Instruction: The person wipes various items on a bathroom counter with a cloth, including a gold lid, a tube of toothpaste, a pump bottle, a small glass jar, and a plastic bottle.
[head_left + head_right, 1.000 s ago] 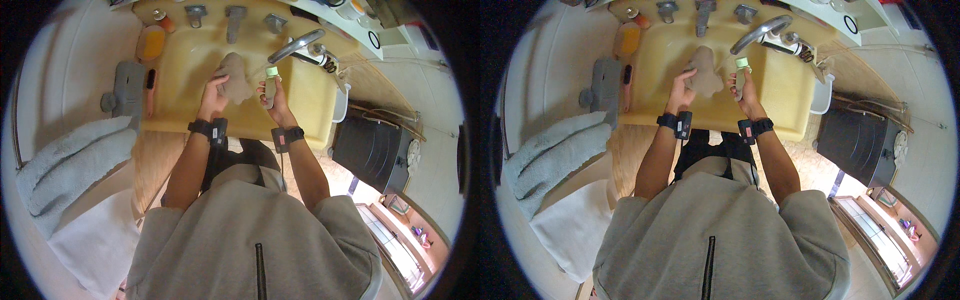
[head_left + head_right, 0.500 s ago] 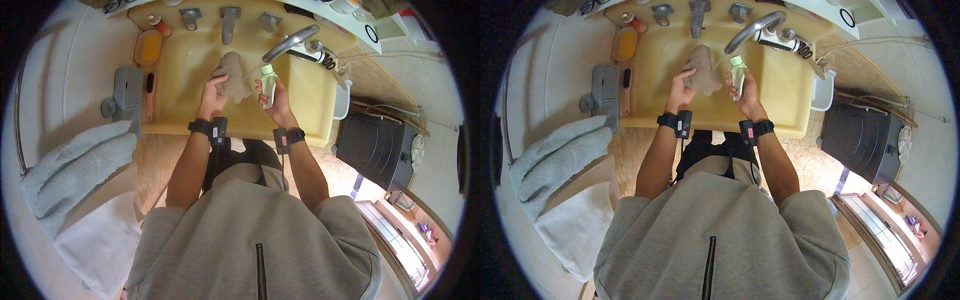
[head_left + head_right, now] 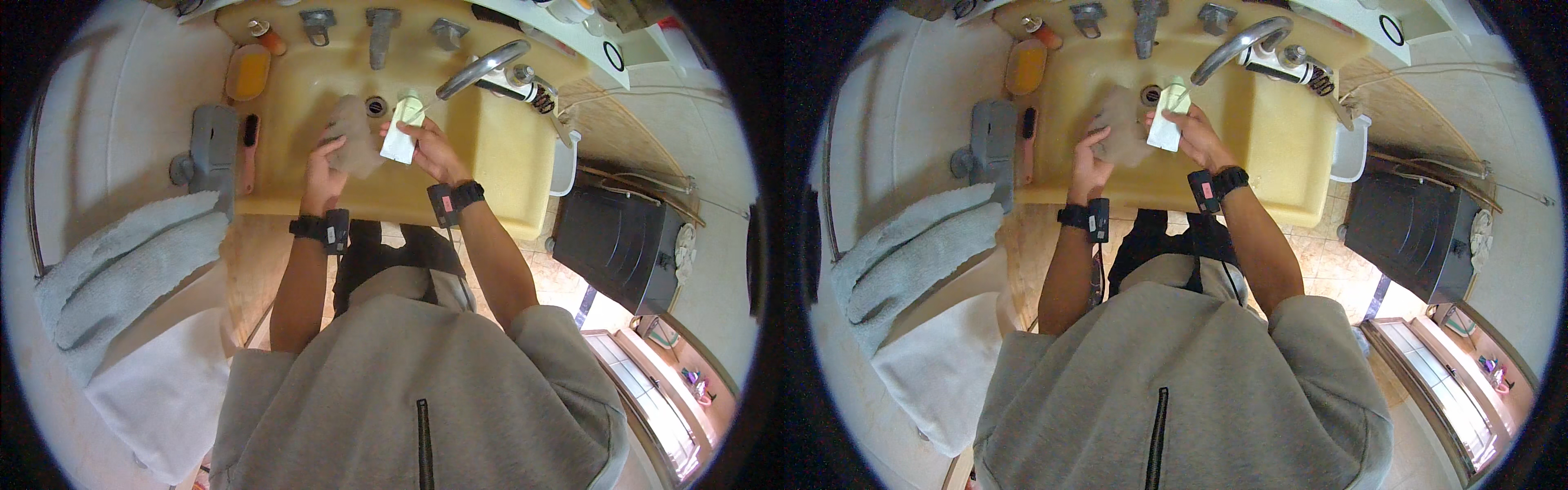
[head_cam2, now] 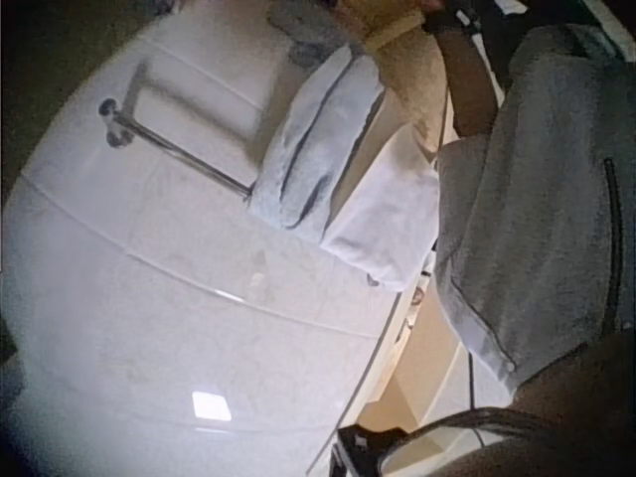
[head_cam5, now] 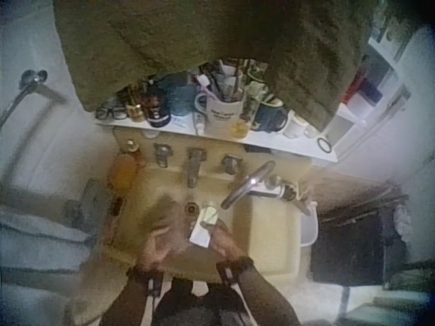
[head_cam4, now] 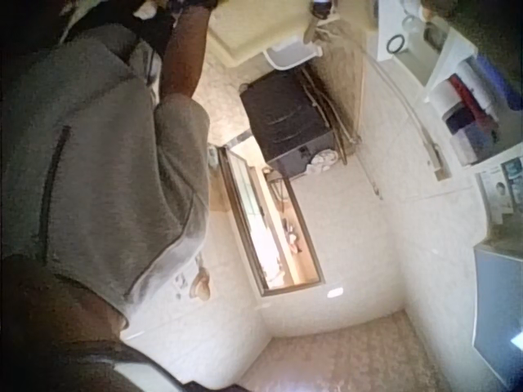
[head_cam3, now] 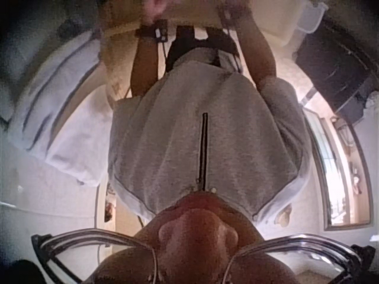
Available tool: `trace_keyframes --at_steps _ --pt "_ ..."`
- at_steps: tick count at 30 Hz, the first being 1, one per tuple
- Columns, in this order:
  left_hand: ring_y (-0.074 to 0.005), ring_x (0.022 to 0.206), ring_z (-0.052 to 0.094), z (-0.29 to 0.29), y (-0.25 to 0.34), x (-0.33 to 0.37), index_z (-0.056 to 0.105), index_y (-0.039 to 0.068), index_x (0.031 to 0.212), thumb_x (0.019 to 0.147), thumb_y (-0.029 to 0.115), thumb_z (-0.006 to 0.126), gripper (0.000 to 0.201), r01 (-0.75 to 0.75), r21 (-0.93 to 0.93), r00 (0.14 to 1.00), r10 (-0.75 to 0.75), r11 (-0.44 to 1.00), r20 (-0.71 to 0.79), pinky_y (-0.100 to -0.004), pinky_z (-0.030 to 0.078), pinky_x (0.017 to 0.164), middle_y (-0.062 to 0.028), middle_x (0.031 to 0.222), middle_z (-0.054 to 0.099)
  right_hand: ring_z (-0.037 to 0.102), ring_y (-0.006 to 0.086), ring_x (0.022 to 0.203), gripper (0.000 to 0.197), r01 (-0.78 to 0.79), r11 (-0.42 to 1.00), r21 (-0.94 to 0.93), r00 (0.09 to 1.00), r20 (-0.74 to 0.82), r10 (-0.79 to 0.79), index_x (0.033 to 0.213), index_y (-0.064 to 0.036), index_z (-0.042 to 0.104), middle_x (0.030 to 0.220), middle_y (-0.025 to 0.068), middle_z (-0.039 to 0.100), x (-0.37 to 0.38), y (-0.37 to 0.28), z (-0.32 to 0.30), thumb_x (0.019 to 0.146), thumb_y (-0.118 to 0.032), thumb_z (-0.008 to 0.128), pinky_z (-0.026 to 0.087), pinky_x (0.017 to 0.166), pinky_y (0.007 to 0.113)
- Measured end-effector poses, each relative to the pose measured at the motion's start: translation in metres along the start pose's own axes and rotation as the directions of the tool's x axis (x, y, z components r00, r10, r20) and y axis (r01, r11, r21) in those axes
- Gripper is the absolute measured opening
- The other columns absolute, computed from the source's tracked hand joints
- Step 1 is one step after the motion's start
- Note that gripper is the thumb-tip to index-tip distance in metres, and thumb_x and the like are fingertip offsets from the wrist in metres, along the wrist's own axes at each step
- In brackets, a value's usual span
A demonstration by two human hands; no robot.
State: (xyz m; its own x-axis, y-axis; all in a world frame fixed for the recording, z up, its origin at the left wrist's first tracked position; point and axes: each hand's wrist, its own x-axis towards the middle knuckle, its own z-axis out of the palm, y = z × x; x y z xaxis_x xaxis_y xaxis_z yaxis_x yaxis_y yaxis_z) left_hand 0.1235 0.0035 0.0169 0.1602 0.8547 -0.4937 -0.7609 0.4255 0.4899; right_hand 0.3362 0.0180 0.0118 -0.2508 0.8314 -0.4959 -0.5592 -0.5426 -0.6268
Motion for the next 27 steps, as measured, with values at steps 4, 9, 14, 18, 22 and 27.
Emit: trace_keyframes --at_steps 4,9,14,18,22,27 --pt "-0.0274 0.119 0.056 -0.028 0.009 -0.016 0.054 0.004 0.128 0.087 0.001 0.06 0.041 -0.009 0.042 0.998 0.012 0.999 -0.069 -0.042 0.046 0.103 -0.0109 0.125 0.06 0.067 0.0289 0.102 0.03 -0.08 0.993 -0.084 0.996 -0.035 0.078 0.122 0.0022 0.052 0.107 0.0166 0.066 0.007 0.005 0.007 0.103 -0.02 0.05 0.056 0.093 0.042" --pt "-0.026 0.118 0.056 -0.043 0.011 -0.033 0.055 0.002 0.127 0.087 0.003 0.061 0.04 -0.062 0.047 0.997 0.065 0.997 -0.052 -0.0409 0.046 0.103 -0.01 0.125 0.06 0.06 0.0207 0.076 0.051 -0.106 0.994 -0.029 0.993 -0.049 0.104 0.122 0.0017 0.054 0.085 0.0083 0.06 0.005 0.007 0.009 0.106 -0.041 0.032 0.054 0.073 0.032" --pt "-0.0278 0.122 0.055 -0.039 0.007 -0.047 0.054 0.0 0.129 0.088 0.003 0.061 0.041 -0.013 -0.069 0.982 0.0 0.998 -0.187 -0.0449 0.045 0.104 -0.0112 0.129 0.059 0.047 0.0128 0.062 0.073 -0.122 0.99 0.068 0.988 0.103 0.115 0.127 0.0009 0.055 0.077 0.0041 0.054 0.01 0.014 -0.017 0.104 -0.055 0.014 0.041 0.057 0.026" --pt "-0.0295 0.123 0.054 -0.028 0.007 -0.058 0.053 0.001 0.131 0.088 0.002 0.061 0.044 0.036 -0.126 0.987 -0.055 0.991 -0.154 -0.047 0.044 0.106 -0.0118 0.131 0.058 0.049 0.0135 0.063 0.061 -0.088 0.993 0.073 0.994 0.065 0.083 0.123 -0.0006 0.056 0.076 0.0017 0.053 0.004 0.013 -0.013 0.105 -0.052 0.028 0.043 0.059 0.025" --pt "-0.0291 0.123 0.054 -0.038 0.006 -0.062 0.053 0.001 0.132 0.088 0.003 0.061 0.044 -0.033 -0.122 0.989 0.015 0.992 -0.145 -0.0461 0.042 0.108 -0.0121 0.131 0.059 0.058 0.0146 0.072 0.051 -0.106 0.977 -0.187 0.984 -0.163 0.076 0.124 -0.0015 0.055 0.093 0.0035 0.06 -0.003 0.015 0.0 0.097 -0.045 0.057 0.05 0.062 0.03" --pt "-0.028 0.124 0.054 -0.04 0.007 -0.069 0.051 0.0 0.133 0.089 0.004 0.059 0.044 0.011 -0.187 0.992 -0.034 0.982 -0.118 -0.0447 0.042 0.108 -0.0119 0.133 0.056 0.065 0.0145 0.075 0.043 -0.086 0.89 -0.448 0.987 -0.162 0.014 0.114 -0.0034 0.057 0.093 0.0028 0.065 -0.007 0.014 0.004 0.091 -0.037 0.07 0.054 0.064 0.031"
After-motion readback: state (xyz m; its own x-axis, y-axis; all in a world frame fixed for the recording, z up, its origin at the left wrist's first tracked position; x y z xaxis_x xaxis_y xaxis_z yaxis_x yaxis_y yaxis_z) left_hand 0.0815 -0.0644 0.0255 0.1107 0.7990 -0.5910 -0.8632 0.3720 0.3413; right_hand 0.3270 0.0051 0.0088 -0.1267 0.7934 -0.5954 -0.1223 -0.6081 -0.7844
